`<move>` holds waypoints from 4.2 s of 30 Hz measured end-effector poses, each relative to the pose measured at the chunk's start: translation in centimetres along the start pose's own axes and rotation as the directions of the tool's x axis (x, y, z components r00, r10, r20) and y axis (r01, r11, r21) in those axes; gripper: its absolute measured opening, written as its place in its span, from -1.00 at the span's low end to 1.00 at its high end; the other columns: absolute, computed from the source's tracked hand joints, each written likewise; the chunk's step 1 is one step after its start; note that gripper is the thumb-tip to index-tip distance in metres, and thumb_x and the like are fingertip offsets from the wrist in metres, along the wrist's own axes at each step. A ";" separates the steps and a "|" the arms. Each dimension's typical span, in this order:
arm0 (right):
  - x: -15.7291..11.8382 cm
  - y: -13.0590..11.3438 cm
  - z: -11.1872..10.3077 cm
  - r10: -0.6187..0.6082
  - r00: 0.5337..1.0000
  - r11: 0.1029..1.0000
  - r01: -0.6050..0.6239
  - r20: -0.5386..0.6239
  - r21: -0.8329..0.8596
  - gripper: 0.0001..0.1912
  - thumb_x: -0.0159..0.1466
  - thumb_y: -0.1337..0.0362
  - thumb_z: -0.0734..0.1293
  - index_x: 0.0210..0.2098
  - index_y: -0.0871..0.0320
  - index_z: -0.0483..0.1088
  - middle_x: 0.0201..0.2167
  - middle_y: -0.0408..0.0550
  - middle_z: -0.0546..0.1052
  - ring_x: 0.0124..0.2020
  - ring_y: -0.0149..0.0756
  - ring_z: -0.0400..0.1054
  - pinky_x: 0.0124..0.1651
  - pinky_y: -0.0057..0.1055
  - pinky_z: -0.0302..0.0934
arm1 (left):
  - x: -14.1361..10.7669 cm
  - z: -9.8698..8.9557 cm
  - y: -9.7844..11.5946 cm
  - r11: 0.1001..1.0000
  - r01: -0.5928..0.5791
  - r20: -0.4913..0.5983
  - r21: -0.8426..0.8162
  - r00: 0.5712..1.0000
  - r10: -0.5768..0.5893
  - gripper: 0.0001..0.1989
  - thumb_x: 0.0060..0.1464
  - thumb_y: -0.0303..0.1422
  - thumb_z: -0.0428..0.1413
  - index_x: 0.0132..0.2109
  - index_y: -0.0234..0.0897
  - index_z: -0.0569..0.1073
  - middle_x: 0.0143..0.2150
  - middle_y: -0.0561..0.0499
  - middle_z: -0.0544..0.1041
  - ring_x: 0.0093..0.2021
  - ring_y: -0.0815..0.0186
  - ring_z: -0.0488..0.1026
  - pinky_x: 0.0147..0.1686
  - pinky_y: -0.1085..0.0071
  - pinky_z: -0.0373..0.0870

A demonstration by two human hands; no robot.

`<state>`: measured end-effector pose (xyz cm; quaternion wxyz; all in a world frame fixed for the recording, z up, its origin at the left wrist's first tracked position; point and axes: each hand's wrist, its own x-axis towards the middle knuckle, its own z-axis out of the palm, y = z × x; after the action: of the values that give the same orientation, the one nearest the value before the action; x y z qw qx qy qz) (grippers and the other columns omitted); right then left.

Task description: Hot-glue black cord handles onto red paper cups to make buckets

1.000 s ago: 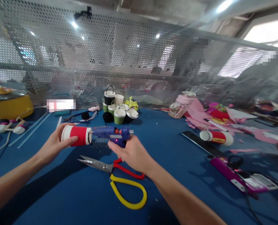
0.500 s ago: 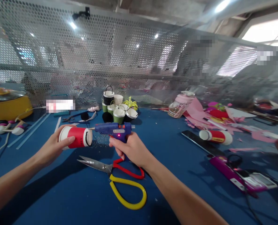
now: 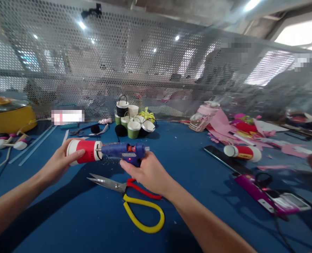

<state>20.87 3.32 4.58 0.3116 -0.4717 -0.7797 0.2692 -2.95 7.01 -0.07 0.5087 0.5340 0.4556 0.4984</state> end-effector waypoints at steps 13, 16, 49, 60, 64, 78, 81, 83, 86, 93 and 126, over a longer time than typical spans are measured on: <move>0.0 0.2 0.0 0.103 0.995 0.993 -0.104 0.014 0.054 -0.74 0.19 0.19 0.23 -0.57 0.19 0.29 -0.77 -0.24 0.28 -0.72 -0.49 0.18 -0.57 -0.48 0.17 | -0.1 0.4 0.1 0.996 0.021 -0.006 -0.089 1.000 -0.022 -0.49 -0.16 -0.25 0.21 -0.05 -0.28 0.25 -0.24 -0.03 0.43 -0.32 0.33 0.43 -0.30 0.39 0.39; 0.1 0.3 0.0 0.126 0.992 0.984 -0.128 0.024 0.122 -0.76 0.18 0.18 0.23 -0.51 0.21 0.32 -0.77 -0.25 0.27 -0.72 -0.49 0.18 -0.57 -0.48 0.16 | -0.3 0.6 0.2 0.979 0.054 -0.005 -0.197 0.998 -0.056 -0.50 -0.16 -0.28 0.22 -0.05 -0.25 0.25 -0.28 0.02 0.44 -0.36 0.38 0.42 -0.34 0.44 0.37; 0.2 1.1 5.0 0.287 0.953 0.640 -0.115 -0.098 0.759 -0.82 0.04 0.22 0.41 -0.38 0.16 0.45 -0.38 -0.11 0.50 -0.34 -0.34 0.37 -0.30 -0.38 0.29 | -3.1 3.1 -1.7 0.978 -0.113 0.291 0.173 0.955 0.059 -0.17 -0.20 -0.28 0.25 0.14 -0.22 -0.05 -0.01 -0.14 0.38 -0.09 0.16 0.41 -0.06 0.18 0.32; 0.3 1.2 4.8 0.310 0.949 0.626 -0.155 -0.062 0.764 -0.80 0.06 0.20 0.39 -0.38 0.20 0.42 -0.38 -0.07 0.50 -0.31 -0.32 0.39 -0.24 -0.35 0.29 | -3.9 2.8 -1.8 0.940 -0.224 0.427 0.258 0.899 0.097 -0.42 0.14 -0.22 -0.05 0.23 -0.18 -0.09 0.20 -0.15 0.22 0.13 0.16 0.26 0.09 0.19 0.21; 0.3 1.3 4.6 0.295 0.955 0.650 -0.168 -0.042 0.741 -0.80 0.07 0.19 0.38 -0.41 0.22 0.43 -0.41 -0.07 0.51 -0.37 -0.35 0.40 -0.25 -0.36 0.29 | -3.5 2.2 -0.8 0.867 -0.327 0.485 0.377 0.867 0.116 -0.36 0.03 -0.27 0.07 0.21 -0.18 -0.01 0.11 -0.14 0.33 0.00 0.17 0.38 0.00 0.20 0.32; -0.3 -0.1 2.7 0.226 0.974 0.845 -0.179 -0.032 0.503 -0.79 0.10 0.16 0.33 -0.42 0.21 0.37 -0.54 -0.10 0.48 -0.62 -0.41 0.36 -0.53 -0.43 0.27 | -3.1 1.2 0.3 0.827 -0.385 0.513 0.411 0.847 0.139 -0.64 -0.01 -0.34 0.09 -0.03 -0.22 0.25 -0.08 -0.09 0.40 -0.15 0.23 0.39 -0.16 0.29 0.38; -0.8 -0.6 1.9 0.202 0.977 0.898 -0.155 -0.074 0.411 -0.80 0.12 0.17 0.31 -0.46 0.19 0.37 -0.67 -0.17 0.42 -0.73 -0.48 0.26 -0.62 -0.49 0.17 | -2.8 1.1 0.1 0.924 -0.249 0.485 0.289 0.871 0.083 -0.63 -0.01 -0.33 0.10 -0.03 -0.20 0.22 -0.13 -0.04 0.39 -0.18 0.26 0.39 -0.20 0.33 0.39; -1.3 -0.7 1.5 0.194 0.976 0.919 -0.144 -0.101 0.367 -0.81 0.13 0.17 0.31 -0.46 0.18 0.36 -0.73 -0.22 0.36 -0.75 -0.49 0.22 -0.65 -0.51 0.15 | -2.6 1.1 -0.2 0.970 -0.153 0.463 0.190 0.885 0.049 -0.62 -0.01 -0.31 0.11 -0.04 -0.19 0.20 -0.18 0.00 0.36 -0.22 0.29 0.39 -0.24 0.35 0.39; -2.0 -0.4 1.4 0.211 0.974 0.944 -0.181 -0.084 0.276 -0.81 0.13 0.16 0.30 -0.45 0.18 0.35 -0.75 -0.23 0.33 -0.76 -0.49 0.20 -0.67 -0.52 0.15 | -2.4 1.2 -0.7 0.991 -0.087 0.421 0.102 0.906 0.036 -0.63 -0.02 -0.31 0.12 -0.06 -0.17 0.17 -0.20 0.05 0.31 -0.28 0.35 0.39 -0.29 0.39 0.37; -2.3 0.2 2.4 0.213 0.977 0.948 -0.205 -0.006 0.243 -0.78 0.14 0.13 0.29 -0.47 0.18 0.36 -0.73 -0.21 0.34 -0.74 -0.48 0.22 -0.68 -0.52 0.17 | -2.4 1.2 -0.6 0.989 -0.072 0.415 0.127 0.910 0.013 -0.67 -0.02 -0.33 0.12 -0.14 -0.19 0.15 -0.28 0.09 0.35 -0.38 0.43 0.35 -0.39 0.48 0.31; -1.1 1.4 5.1 0.452 0.891 0.467 -0.276 0.041 0.840 -0.80 -0.06 0.28 0.45 -0.43 0.18 0.42 -0.47 -0.12 0.52 -0.42 -0.29 0.40 -0.29 -0.34 0.28 | -2.2 1.6 -1.3 0.978 -0.139 0.362 0.158 0.929 0.074 -0.67 -0.11 -0.32 0.19 -0.21 -0.23 0.24 -0.17 -0.01 0.29 -0.13 0.27 0.33 -0.13 0.26 0.36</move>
<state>18.29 2.27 -0.09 0.5025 -0.4469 -0.4073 0.6180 -1.51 4.76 -1.47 0.5040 0.6829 0.3701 0.3777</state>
